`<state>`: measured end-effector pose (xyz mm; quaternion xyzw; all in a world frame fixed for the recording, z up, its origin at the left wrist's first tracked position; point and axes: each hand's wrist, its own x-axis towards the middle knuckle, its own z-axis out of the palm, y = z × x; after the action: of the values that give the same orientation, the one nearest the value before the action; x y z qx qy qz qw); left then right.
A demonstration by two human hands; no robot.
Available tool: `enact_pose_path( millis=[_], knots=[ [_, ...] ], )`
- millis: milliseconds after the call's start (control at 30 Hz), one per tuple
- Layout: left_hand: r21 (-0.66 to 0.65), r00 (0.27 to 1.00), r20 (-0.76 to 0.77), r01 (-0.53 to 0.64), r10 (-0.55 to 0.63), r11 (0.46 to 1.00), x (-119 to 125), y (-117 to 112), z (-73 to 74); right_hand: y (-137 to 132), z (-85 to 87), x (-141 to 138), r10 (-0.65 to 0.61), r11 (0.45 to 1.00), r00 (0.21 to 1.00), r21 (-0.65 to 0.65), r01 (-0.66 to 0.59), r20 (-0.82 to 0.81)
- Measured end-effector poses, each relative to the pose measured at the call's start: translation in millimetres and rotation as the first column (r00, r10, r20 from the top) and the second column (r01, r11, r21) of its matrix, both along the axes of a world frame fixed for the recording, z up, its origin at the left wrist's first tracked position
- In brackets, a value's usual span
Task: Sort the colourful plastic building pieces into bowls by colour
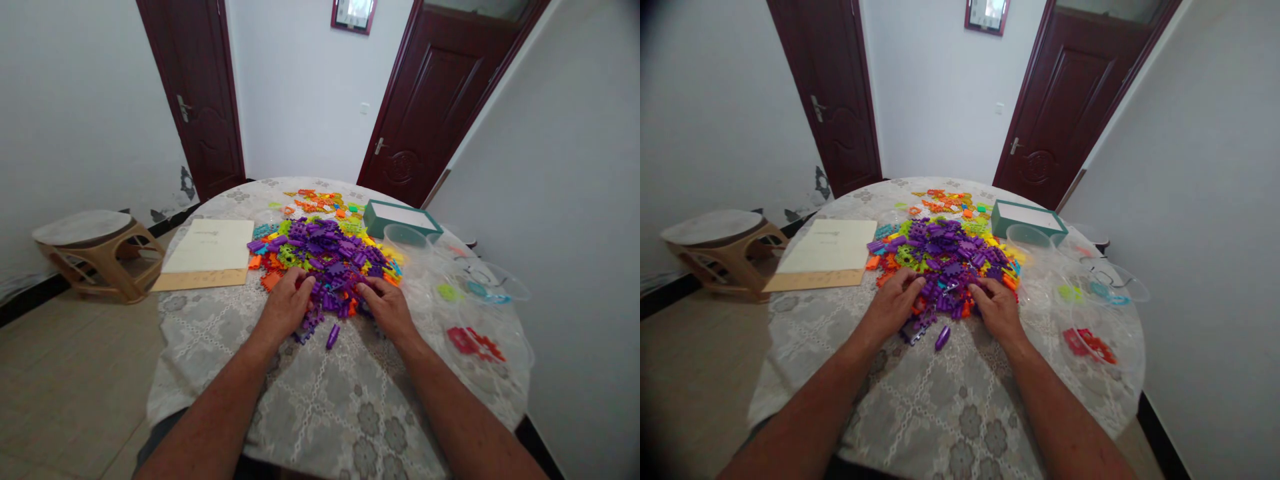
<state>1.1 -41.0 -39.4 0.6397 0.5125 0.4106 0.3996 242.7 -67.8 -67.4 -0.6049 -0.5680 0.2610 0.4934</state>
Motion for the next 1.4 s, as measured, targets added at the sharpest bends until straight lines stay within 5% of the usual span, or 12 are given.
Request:
enact_pose_path(
  millis=[233,433,533,733,967,1233,1400],
  knots=[
    [-0.116,0.965,0.159,0.229,-0.209,0.967,8,-10,4.0,-16,1.2,-36,0.211,0.976,0.964,-0.022,-0.217,-0.16],
    [-0.076,0.924,0.163,0.36,-0.345,0.93,7,-14,6.2,-18,-0.9,-42,0.22,0.973,0.966,-0.034,-0.226,-0.138],
    [-0.093,0.944,0.197,0.287,-0.265,0.954,3,-10,7.4,-19,3.8,-33,0.238,0.971,0.97,-0.013,-0.239,-0.048],
    [-0.115,0.966,0.257,0.039,-0.009,0.993,-5,-1,11.7,-14,6.1,-15,0.074,0.961,0.88,0.201,-0.188,0.469],
    [-0.276,0.885,0.459,0.057,0.079,0.959,-1,-3,9.1,-15,-3.2,-18,0.147,0.964,0.72,0.063,-0.257,0.679],
    [-0.331,0.787,0.617,0.253,0.006,0.909,3,-4,2.8,-8,-1.1,-17,0.148,0.956,0.837,0.139,-0.257,0.527],
    [-0.339,0.756,0.655,0.293,0.001,0.894,5,-8,4.9,-8,3.1,-14,0.059,0.987,0.953,0.123,-0.1,0.298]
  ],
)
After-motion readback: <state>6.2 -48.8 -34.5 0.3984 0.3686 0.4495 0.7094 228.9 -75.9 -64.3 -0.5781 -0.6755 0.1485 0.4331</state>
